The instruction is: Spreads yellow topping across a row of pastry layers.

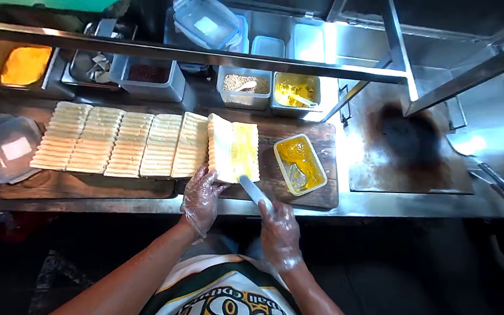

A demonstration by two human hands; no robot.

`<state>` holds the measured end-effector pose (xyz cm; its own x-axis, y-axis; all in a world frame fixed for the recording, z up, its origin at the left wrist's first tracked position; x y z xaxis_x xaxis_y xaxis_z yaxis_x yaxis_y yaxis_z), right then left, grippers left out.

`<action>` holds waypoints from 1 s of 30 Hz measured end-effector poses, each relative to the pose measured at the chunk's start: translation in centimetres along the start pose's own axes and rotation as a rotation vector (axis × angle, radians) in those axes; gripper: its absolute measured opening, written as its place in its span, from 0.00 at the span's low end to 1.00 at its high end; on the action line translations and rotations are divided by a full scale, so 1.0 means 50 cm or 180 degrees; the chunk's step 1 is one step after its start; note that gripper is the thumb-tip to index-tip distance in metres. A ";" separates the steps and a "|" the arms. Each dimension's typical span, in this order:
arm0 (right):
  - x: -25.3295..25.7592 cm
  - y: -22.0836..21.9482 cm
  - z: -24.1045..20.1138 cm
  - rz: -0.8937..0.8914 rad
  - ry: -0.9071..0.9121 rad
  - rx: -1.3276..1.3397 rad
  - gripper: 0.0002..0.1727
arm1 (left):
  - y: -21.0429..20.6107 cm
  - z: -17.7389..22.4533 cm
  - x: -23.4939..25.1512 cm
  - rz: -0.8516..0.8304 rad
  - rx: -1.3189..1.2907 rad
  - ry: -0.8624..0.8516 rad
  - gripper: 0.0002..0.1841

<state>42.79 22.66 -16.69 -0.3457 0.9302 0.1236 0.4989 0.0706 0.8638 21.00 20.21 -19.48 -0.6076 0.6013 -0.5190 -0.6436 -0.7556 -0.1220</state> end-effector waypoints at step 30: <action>-0.030 -0.101 -0.169 -0.0874 -0.3190 0.3787 0.11 | 0.033 -0.010 0.043 -0.0617 -0.0754 0.0951 0.15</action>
<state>34.06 17.89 -17.12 -0.1229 0.6588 -0.7422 0.9917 0.0529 -0.1172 18.86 20.13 -21.24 -0.3018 0.6627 -0.6854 -0.5868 -0.6957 -0.4143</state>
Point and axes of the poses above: each hand's wrist, its own x-axis towards the middle knuckle, its own y-axis out of the back of the hand, z = x × y, the point moved 9 cm from there along x, towards the middle knuckle, and after that the axes turned 4 degrees about z, right-handed, at the moved point
